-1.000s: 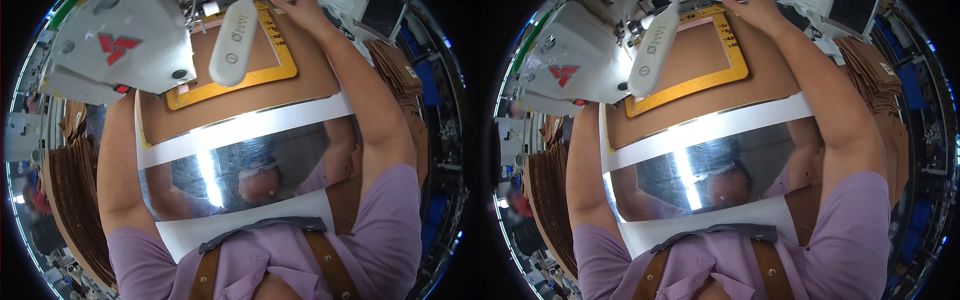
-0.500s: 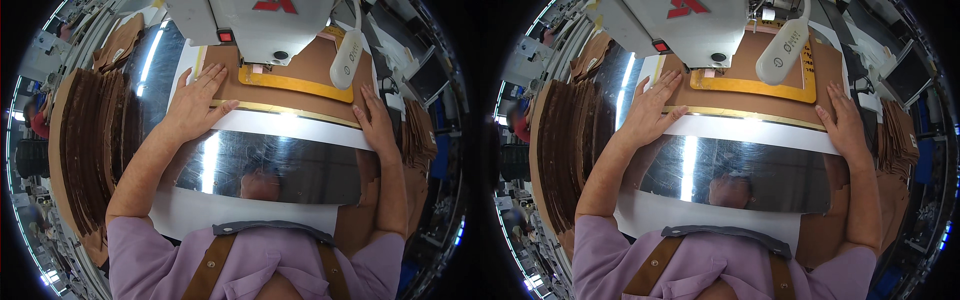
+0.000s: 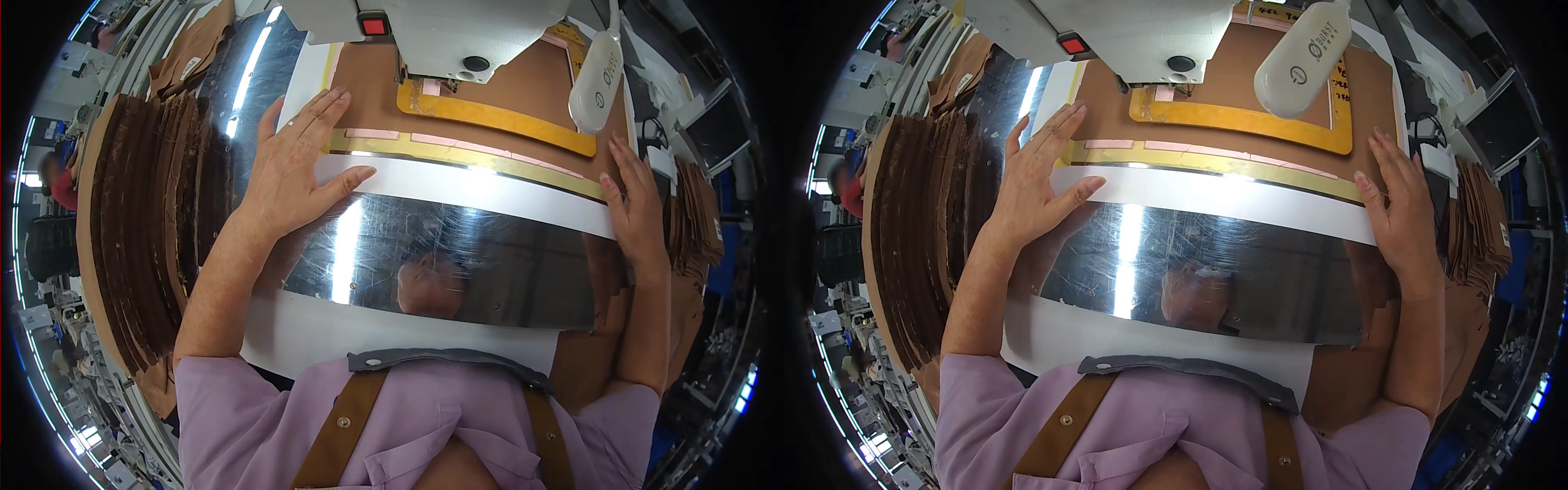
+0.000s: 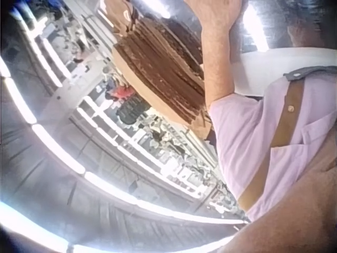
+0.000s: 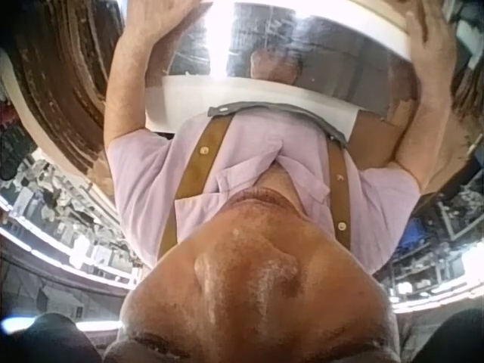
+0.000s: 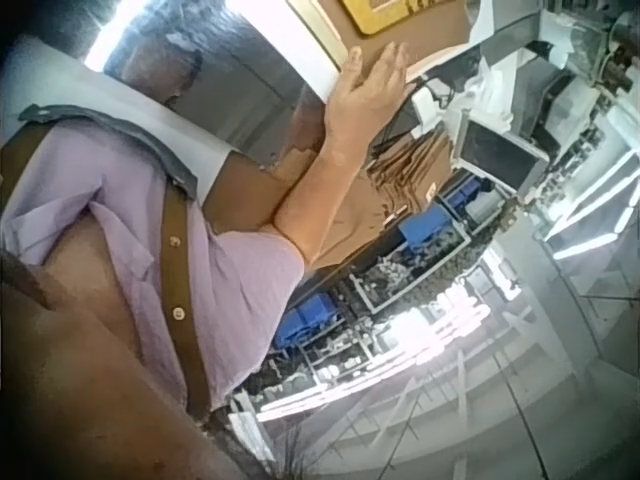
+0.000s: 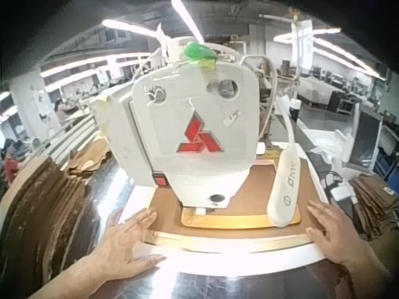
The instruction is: Operating an industrial sewing machine to assemble leather bags.
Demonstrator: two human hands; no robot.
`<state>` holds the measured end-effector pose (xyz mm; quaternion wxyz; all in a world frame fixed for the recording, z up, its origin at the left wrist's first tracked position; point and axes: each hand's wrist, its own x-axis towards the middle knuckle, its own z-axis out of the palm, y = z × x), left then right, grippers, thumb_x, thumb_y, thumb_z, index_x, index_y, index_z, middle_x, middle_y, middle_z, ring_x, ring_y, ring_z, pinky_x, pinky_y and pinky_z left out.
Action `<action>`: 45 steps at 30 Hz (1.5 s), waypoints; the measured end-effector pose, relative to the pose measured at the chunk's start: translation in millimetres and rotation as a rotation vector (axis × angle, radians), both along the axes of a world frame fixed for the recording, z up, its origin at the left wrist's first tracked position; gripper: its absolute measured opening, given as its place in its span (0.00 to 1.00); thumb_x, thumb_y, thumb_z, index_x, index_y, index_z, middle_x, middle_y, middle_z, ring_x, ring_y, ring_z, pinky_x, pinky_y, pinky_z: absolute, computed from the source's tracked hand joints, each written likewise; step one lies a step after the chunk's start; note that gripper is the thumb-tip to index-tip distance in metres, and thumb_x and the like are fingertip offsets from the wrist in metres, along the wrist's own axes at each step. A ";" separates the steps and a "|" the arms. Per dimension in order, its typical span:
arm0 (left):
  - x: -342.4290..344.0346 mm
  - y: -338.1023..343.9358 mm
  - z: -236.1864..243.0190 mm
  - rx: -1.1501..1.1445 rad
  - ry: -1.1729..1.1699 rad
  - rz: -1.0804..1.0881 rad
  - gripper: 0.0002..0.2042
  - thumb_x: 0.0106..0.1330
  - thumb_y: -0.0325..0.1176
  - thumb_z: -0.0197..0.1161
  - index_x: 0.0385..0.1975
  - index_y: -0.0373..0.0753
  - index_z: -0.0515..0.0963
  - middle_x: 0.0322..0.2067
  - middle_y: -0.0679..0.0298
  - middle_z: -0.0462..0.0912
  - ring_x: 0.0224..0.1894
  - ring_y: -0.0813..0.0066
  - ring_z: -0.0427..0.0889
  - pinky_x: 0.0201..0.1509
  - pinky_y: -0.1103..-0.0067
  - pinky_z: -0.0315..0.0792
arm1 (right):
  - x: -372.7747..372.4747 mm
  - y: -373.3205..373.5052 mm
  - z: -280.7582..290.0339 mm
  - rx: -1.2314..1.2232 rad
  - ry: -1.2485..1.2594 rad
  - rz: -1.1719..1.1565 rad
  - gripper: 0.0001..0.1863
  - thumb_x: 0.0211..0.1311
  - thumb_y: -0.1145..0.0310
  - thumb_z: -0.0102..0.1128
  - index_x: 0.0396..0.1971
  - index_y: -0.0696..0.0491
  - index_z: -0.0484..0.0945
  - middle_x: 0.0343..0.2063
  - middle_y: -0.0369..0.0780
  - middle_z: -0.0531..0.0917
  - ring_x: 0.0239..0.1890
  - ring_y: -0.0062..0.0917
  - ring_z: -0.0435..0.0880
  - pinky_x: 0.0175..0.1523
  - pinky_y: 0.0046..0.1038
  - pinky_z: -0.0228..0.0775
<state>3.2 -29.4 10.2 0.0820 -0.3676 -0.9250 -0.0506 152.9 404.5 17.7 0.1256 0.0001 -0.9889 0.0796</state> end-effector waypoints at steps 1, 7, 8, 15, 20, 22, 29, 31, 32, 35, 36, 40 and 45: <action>4.7 -4.7 -3.4 0.003 -0.006 0.000 0.45 0.64 0.66 0.58 0.74 0.41 0.62 0.72 0.54 0.65 0.76 0.63 0.62 0.81 0.56 0.39 | 5.6 -7.3 8.3 0.011 -0.062 0.018 0.29 0.75 0.56 0.53 0.69 0.56 0.68 0.69 0.47 0.71 0.74 0.40 0.65 0.79 0.46 0.47; 17.6 -1.8 -15.4 0.014 0.025 -0.038 0.44 0.64 0.66 0.58 0.72 0.38 0.64 0.71 0.53 0.67 0.75 0.62 0.65 0.80 0.57 0.42 | 26.2 -15.0 9.7 0.116 -0.176 0.046 0.30 0.73 0.57 0.56 0.69 0.56 0.67 0.69 0.47 0.71 0.74 0.40 0.65 0.78 0.47 0.48; 17.8 -0.3 -14.7 -0.004 0.031 -0.040 0.44 0.65 0.66 0.57 0.72 0.38 0.64 0.71 0.53 0.68 0.74 0.62 0.65 0.80 0.57 0.42 | 28.0 -12.2 5.2 0.128 -0.162 0.033 0.31 0.72 0.57 0.56 0.70 0.56 0.66 0.70 0.46 0.70 0.74 0.40 0.64 0.78 0.47 0.48; 21.6 -3.2 -13.8 0.052 -0.005 -0.018 0.42 0.64 0.65 0.59 0.71 0.38 0.67 0.70 0.53 0.70 0.73 0.62 0.67 0.79 0.58 0.43 | 29.6 -6.4 -9.4 0.117 -0.104 0.025 0.33 0.73 0.53 0.54 0.72 0.55 0.65 0.71 0.46 0.68 0.75 0.40 0.63 0.78 0.49 0.49; 18.7 -0.4 -13.0 0.082 -0.007 -0.050 0.39 0.65 0.60 0.61 0.69 0.38 0.69 0.68 0.54 0.72 0.72 0.61 0.69 0.78 0.60 0.46 | 33.2 -3.7 -11.8 0.139 -0.086 0.000 0.33 0.73 0.52 0.53 0.72 0.54 0.65 0.71 0.45 0.68 0.75 0.40 0.63 0.77 0.50 0.49; 16.5 4.6 -11.0 0.095 -0.025 -0.073 0.38 0.64 0.58 0.61 0.69 0.38 0.69 0.68 0.54 0.72 0.72 0.61 0.69 0.77 0.60 0.47 | 38.6 -2.3 -10.2 0.129 -0.088 -0.031 0.33 0.72 0.53 0.54 0.71 0.54 0.65 0.71 0.45 0.69 0.75 0.39 0.63 0.77 0.50 0.50; 15.6 -1.3 -13.7 0.083 -0.019 -0.054 0.37 0.70 0.58 0.54 0.72 0.39 0.65 0.72 0.54 0.67 0.74 0.60 0.66 0.78 0.59 0.46 | 35.8 -6.0 -13.9 0.089 -0.017 -0.004 0.35 0.71 0.48 0.56 0.70 0.55 0.65 0.71 0.45 0.68 0.75 0.38 0.63 0.76 0.50 0.54; 15.1 -2.9 -13.0 0.031 0.023 -0.061 0.35 0.71 0.57 0.54 0.72 0.41 0.65 0.72 0.57 0.68 0.73 0.62 0.67 0.78 0.60 0.45 | 41.1 -4.5 -15.1 0.110 -0.012 -0.026 0.36 0.72 0.47 0.55 0.69 0.56 0.65 0.71 0.45 0.67 0.75 0.38 0.63 0.76 0.50 0.54; 14.9 -0.2 -10.9 0.010 0.028 -0.059 0.35 0.71 0.56 0.54 0.72 0.41 0.66 0.72 0.58 0.68 0.73 0.62 0.67 0.79 0.60 0.44 | 45.1 -3.5 -15.1 0.121 -0.021 -0.028 0.36 0.72 0.46 0.54 0.69 0.57 0.66 0.71 0.46 0.68 0.75 0.37 0.62 0.76 0.50 0.54; 16.8 1.2 -11.5 0.066 0.004 -0.034 0.35 0.69 0.58 0.56 0.70 0.41 0.69 0.70 0.56 0.70 0.72 0.61 0.68 0.78 0.57 0.44 | 49.7 -0.9 -20.9 0.126 0.000 -0.036 0.37 0.73 0.43 0.51 0.69 0.58 0.66 0.71 0.46 0.68 0.75 0.37 0.62 0.76 0.51 0.54; 16.7 2.2 -12.8 0.064 0.006 -0.052 0.35 0.69 0.58 0.56 0.70 0.41 0.69 0.70 0.56 0.70 0.72 0.61 0.68 0.78 0.57 0.44 | 49.8 0.3 -23.1 0.127 0.020 -0.030 0.37 0.73 0.43 0.50 0.69 0.58 0.66 0.71 0.46 0.68 0.75 0.37 0.62 0.76 0.51 0.54; 17.9 2.1 -14.4 0.026 0.020 -0.037 0.34 0.71 0.58 0.53 0.72 0.46 0.67 0.72 0.59 0.68 0.74 0.64 0.65 0.79 0.59 0.41 | 50.6 0.2 -24.9 0.150 0.034 -0.072 0.37 0.73 0.42 0.50 0.68 0.58 0.67 0.70 0.46 0.68 0.75 0.37 0.62 0.76 0.51 0.54; 18.7 1.8 -12.9 -0.029 0.034 -0.019 0.33 0.72 0.58 0.50 0.73 0.48 0.66 0.73 0.61 0.66 0.76 0.65 0.63 0.80 0.60 0.38 | 49.5 -0.9 -25.2 0.156 0.043 -0.076 0.38 0.73 0.41 0.50 0.68 0.57 0.67 0.71 0.45 0.68 0.75 0.36 0.62 0.75 0.51 0.55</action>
